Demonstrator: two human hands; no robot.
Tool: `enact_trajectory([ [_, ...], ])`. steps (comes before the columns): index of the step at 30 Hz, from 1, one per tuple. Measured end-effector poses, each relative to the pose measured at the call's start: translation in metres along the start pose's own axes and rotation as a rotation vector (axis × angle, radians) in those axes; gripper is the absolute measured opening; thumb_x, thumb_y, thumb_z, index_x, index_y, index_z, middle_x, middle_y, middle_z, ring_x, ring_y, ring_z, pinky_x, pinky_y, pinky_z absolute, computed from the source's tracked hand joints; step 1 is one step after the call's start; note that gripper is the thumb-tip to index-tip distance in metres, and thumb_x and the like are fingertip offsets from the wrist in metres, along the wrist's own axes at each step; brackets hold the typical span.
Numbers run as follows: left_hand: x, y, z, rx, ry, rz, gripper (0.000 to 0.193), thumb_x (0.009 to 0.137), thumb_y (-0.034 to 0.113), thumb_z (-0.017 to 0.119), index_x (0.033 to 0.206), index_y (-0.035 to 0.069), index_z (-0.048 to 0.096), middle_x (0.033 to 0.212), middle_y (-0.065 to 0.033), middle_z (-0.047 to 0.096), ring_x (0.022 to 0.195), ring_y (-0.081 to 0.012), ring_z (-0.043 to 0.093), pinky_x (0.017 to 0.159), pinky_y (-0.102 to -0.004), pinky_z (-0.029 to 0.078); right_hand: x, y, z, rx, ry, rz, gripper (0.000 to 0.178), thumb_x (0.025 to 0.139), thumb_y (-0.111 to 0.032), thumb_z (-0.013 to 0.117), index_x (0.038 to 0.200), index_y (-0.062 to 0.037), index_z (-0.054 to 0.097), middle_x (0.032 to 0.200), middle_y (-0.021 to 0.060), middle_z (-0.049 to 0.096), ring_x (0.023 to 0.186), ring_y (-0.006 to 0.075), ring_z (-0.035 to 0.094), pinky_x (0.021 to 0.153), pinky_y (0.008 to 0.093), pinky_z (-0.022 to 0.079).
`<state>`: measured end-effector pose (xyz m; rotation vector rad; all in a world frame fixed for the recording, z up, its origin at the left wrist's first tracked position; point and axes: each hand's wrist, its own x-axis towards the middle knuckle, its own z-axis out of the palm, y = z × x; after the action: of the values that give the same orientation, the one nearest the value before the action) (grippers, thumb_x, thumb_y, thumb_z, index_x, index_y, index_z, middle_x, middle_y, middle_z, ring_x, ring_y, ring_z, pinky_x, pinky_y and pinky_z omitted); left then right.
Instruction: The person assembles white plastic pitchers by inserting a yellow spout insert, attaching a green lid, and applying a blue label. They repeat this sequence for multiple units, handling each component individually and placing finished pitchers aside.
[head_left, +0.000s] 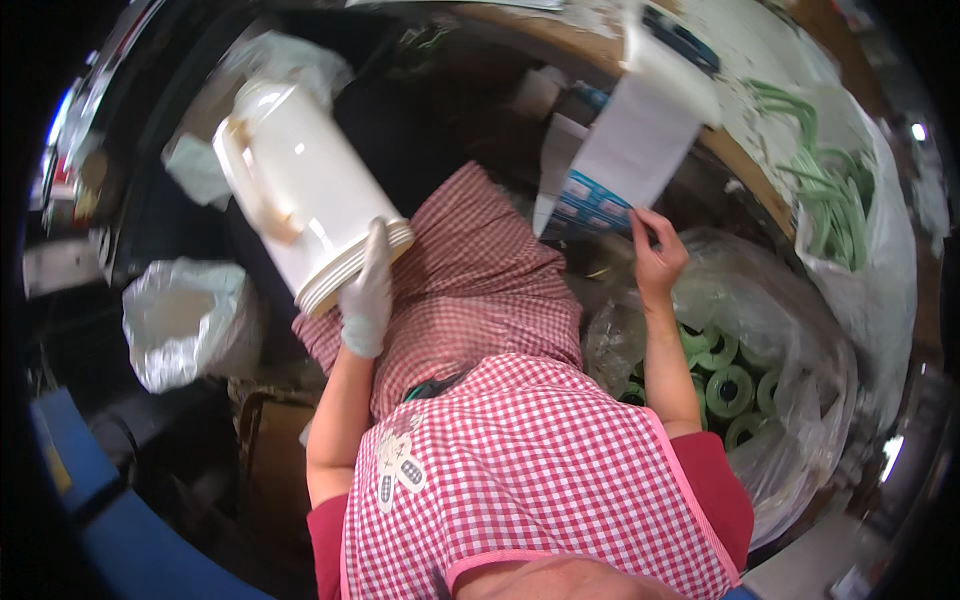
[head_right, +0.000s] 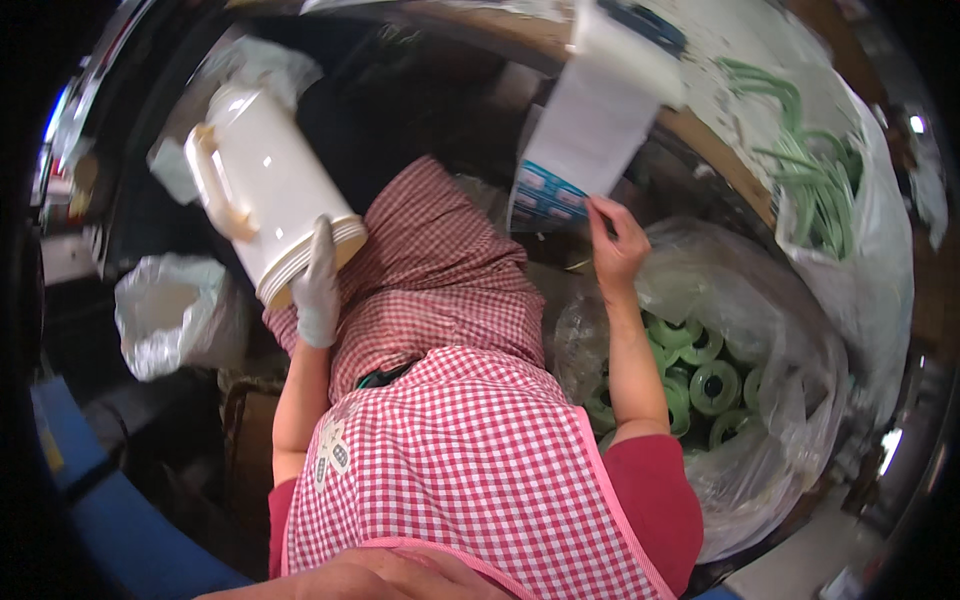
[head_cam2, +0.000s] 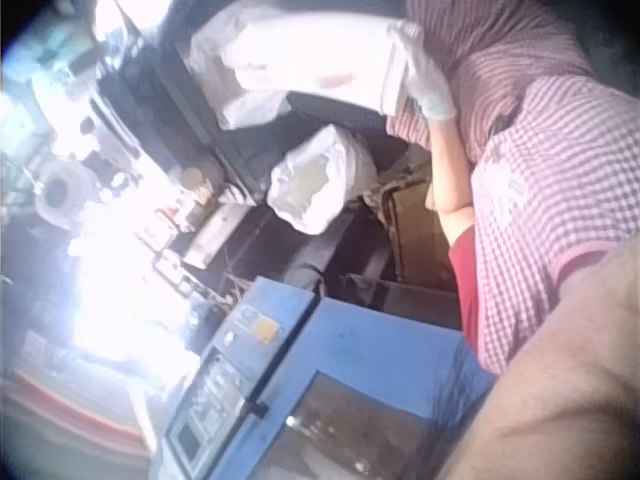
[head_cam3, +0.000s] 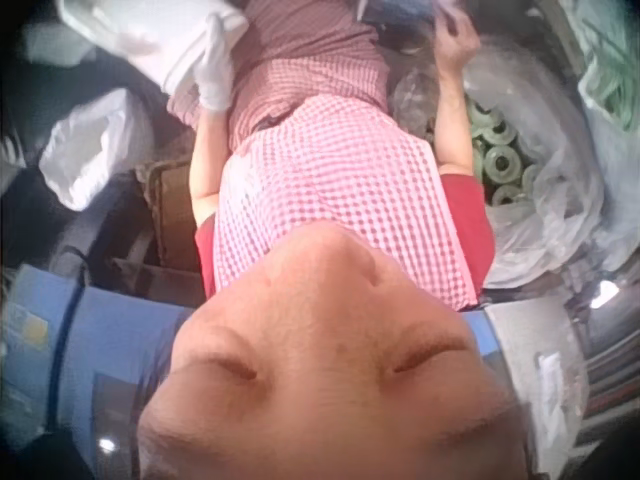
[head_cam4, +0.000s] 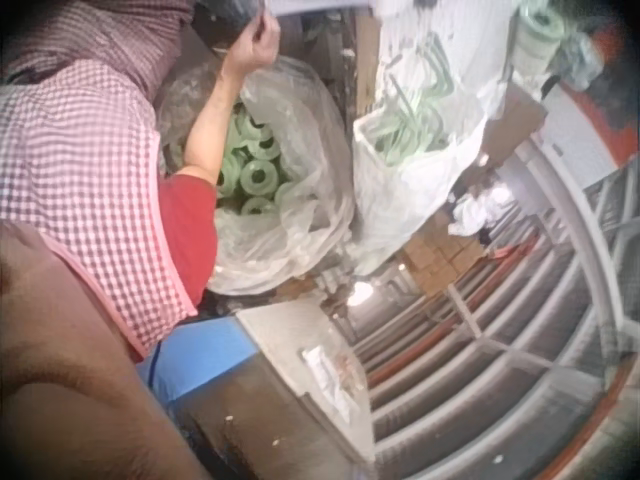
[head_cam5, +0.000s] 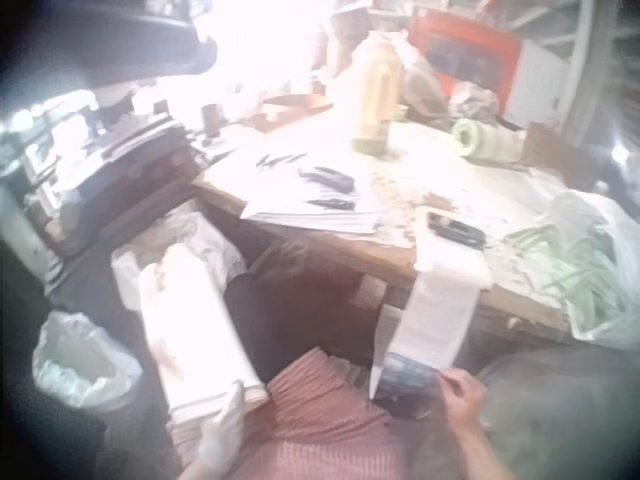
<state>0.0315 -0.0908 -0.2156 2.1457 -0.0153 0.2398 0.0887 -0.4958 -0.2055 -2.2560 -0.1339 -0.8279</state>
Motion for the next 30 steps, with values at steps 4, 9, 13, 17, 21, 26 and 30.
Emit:
enact_trajectory([
  [4, -0.013, -0.042, 0.030, 0.929, -0.058, 0.333, 0.051, 0.105, 0.006, 0.050, 0.155, -0.001, 0.044, 0.155, -0.0091, 0.048, 0.144, -0.0206, 0.046, 0.116, -0.0315, 0.046, -0.027, -0.015, -0.022, -0.315, 0.002, -0.210, 0.020, 0.078, -0.006, 0.088, 0.095, -0.0144, 0.079, 0.098, 0.0043, 0.061, 0.093, 0.0244, 0.059, 0.085, 0.0390, 0.046],
  [9, -0.007, 0.000, 0.011, 1.478, -0.029, 0.490, 0.047, 0.110, 0.008, 0.045, 0.157, 0.011, 0.045, 0.155, -0.0037, 0.049, 0.141, -0.0186, 0.050, 0.118, -0.0305, 0.043, -0.045, -0.083, -0.053, -0.328, -0.319, -0.381, 0.021, 0.074, -0.011, 0.091, 0.089, -0.0196, 0.079, 0.099, 0.0026, 0.055, 0.096, 0.0246, 0.054, 0.093, 0.0397, 0.042],
  [13, -0.005, 0.001, 0.004, 1.532, 0.034, 0.634, 0.044, 0.112, 0.011, 0.045, 0.155, 0.014, 0.049, 0.155, -0.0037, 0.049, 0.141, -0.0187, 0.051, 0.117, -0.0321, 0.043, 0.046, -0.159, 0.004, 0.322, -0.494, -0.393, 0.025, 0.078, 0.001, 0.085, 0.096, -0.0066, 0.069, 0.101, 0.0090, 0.069, 0.095, 0.0291, 0.066, 0.086, 0.0410, 0.052],
  [17, -0.001, 0.000, 0.005, 1.880, 0.052, 0.730, 0.046, 0.112, 0.018, 0.048, 0.157, 0.013, 0.043, 0.157, -0.0084, 0.047, 0.141, -0.0235, 0.052, 0.119, -0.0368, 0.043, 0.094, -0.213, 0.100, 0.925, -1.093, 0.501, 0.030, 0.088, -0.003, 0.080, 0.111, -0.0029, 0.062, 0.111, 0.0039, 0.062, 0.103, 0.0109, 0.064, 0.091, 0.0246, 0.053],
  [21, -0.005, -0.019, 0.019, 2.075, -0.066, 0.711, 0.053, 0.112, 0.023, 0.049, 0.161, 0.012, 0.034, 0.159, -0.0121, 0.044, 0.143, -0.0278, 0.050, 0.122, -0.0400, 0.042, 0.100, -0.227, 0.154, 0.963, -1.245, 0.607, 0.035, 0.088, -0.011, 0.084, 0.116, -0.0025, 0.064, 0.108, 0.0066, 0.071, 0.101, 0.0120, 0.070, 0.091, 0.0260, 0.059],
  [26, -0.011, -0.004, 0.005, 2.430, -0.116, 0.902, 0.055, 0.112, 0.024, 0.048, 0.162, 0.010, 0.030, 0.161, -0.0120, 0.040, 0.146, -0.0271, 0.046, 0.123, -0.0396, 0.041, 0.095, -0.228, 0.163, 0.954, -1.268, 0.610, 0.037, 0.088, -0.011, 0.085, 0.117, -0.0014, 0.064, 0.108, 0.0082, 0.072, 0.101, 0.0127, 0.072, 0.093, 0.0287, 0.060],
  [30, -0.006, -0.002, 0.005, 4.337, 0.699, 1.577, 0.052, 0.110, 0.022, 0.053, 0.158, 0.008, 0.037, 0.153, -0.0119, 0.048, 0.137, -0.0238, 0.053, 0.118, -0.0371, 0.046, 0.094, -0.231, 0.164, 0.957, -1.284, 0.628, 0.037, 0.089, -0.011, 0.084, 0.117, -0.0005, 0.064, 0.108, 0.0080, 0.073, 0.098, 0.0130, 0.072, 0.089, 0.0291, 0.062],
])
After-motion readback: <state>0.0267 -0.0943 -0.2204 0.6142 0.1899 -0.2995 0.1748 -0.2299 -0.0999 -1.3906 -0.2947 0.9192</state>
